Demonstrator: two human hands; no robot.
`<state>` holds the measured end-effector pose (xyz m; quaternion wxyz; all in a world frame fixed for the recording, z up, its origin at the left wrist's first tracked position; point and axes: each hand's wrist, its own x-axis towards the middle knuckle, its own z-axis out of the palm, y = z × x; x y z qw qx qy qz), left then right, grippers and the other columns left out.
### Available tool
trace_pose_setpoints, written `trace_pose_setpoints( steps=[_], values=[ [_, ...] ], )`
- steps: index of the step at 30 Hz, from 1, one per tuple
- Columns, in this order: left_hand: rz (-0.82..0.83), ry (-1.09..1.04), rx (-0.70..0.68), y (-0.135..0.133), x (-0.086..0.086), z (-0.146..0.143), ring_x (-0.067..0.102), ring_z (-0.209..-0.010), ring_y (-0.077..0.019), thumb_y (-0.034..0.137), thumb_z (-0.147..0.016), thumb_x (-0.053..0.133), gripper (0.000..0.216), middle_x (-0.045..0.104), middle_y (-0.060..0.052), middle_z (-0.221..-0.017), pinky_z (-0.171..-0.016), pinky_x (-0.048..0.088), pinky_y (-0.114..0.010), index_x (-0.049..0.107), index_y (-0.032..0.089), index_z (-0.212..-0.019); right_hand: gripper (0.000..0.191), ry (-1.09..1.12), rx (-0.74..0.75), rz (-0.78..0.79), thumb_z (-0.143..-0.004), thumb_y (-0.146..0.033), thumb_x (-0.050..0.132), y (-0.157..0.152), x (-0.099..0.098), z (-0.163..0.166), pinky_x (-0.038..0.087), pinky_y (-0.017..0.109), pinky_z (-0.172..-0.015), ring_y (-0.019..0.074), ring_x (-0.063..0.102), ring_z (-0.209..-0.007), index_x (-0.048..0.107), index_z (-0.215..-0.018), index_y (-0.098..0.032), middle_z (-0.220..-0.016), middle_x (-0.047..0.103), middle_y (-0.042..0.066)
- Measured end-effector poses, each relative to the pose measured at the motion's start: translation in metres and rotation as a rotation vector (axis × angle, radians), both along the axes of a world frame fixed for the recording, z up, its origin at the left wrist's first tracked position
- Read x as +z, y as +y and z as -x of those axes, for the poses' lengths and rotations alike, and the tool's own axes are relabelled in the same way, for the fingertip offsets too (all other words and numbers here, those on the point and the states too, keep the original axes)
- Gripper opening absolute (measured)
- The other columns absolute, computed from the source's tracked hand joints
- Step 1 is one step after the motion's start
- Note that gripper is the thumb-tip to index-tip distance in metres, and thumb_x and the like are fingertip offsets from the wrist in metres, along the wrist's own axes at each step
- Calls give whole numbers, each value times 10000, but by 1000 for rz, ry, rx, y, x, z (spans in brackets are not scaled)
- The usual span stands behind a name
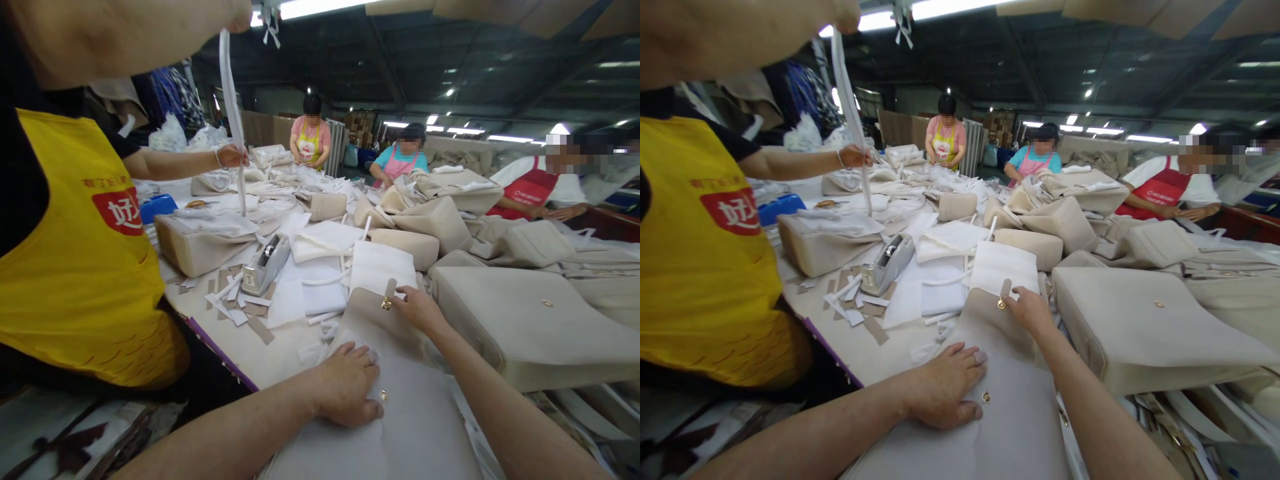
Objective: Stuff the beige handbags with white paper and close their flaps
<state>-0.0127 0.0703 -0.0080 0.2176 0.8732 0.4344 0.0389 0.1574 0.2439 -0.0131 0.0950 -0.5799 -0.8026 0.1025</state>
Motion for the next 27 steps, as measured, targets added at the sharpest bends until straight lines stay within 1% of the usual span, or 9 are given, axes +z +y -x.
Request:
trace_pose_setpoints(
  steps=[3,5,8,12,15,17,21,24,27],
  values=[
    [-2,19,-5,1,2,-1,332,-1288,-300,459,-812,459,571,409,-199,-1361,-1076,212,-486,469,71,-1231,281,10,137,-7,-801,-452,488,-17,14,6,377,265,-696,190,592,-803,643,-886,-234,-827,677,47],
    [-12,23,-3,1,0,-1,339,-1283,-299,460,-810,459,569,410,-195,-1361,-1074,213,-485,471,76,-1229,231,23,189,-15,-812,-417,483,-33,18,7,368,252,-681,175,582,-788,622,-794,-234,-826,668,30],
    [-37,17,1,2,-4,0,350,-1276,-296,478,-806,458,579,404,-179,-1371,-1074,215,-474,464,94,-1238,233,62,190,-21,-841,-397,441,-63,18,-2,378,256,-647,171,575,-723,585,-810,-216,-779,654,30],
    [-31,9,-8,2,-2,-1,344,-1280,-300,474,-796,474,591,407,-175,-1371,-1087,198,-461,458,92,-1247,222,290,156,-38,-849,-390,436,-115,18,-24,412,276,-706,181,590,-768,586,-877,-229,-830,663,26],
    [-64,-60,-12,1,1,-2,272,-1323,-282,418,-780,512,631,319,-130,-1437,-1096,208,-420,362,139,-1326,209,388,191,30,-861,-369,429,-151,10,-31,425,285,-758,181,596,-821,595,-892,-247,-877,665,22],
    [-94,-95,-16,1,1,-2,234,-1339,-279,392,-773,525,658,271,-104,-1464,-1094,220,-411,312,171,-1355,215,397,179,80,-865,-370,420,-167,2,-31,432,299,-762,188,599,-812,594,-901,-250,-873,667,29],
    [-97,-79,-23,0,-2,-2,227,-1339,-300,399,-778,523,678,269,-124,-1460,-1098,196,-446,290,164,-1370,216,392,135,136,-861,-373,419,-174,-10,-28,432,309,-726,206,597,-791,590,-884,-243,-848,668,42],
    [-90,-58,-9,-1,-2,-3,208,-1346,-301,407,-790,513,681,261,-126,-1463,-1110,150,-462,278,161,-1381,213,417,126,160,-861,-366,413,-173,-13,-29,426,298,-699,204,591,-776,584,-856,-239,-819,664,36],
    [-67,-19,4,-4,1,-5,192,-1351,-301,425,-800,504,672,268,-141,-1458,-1115,132,-450,309,121,-1367,214,459,120,183,-865,-366,409,-173,-12,-31,421,296,-716,198,585,-792,580,-857,-238,-823,660,31]
  ],
)
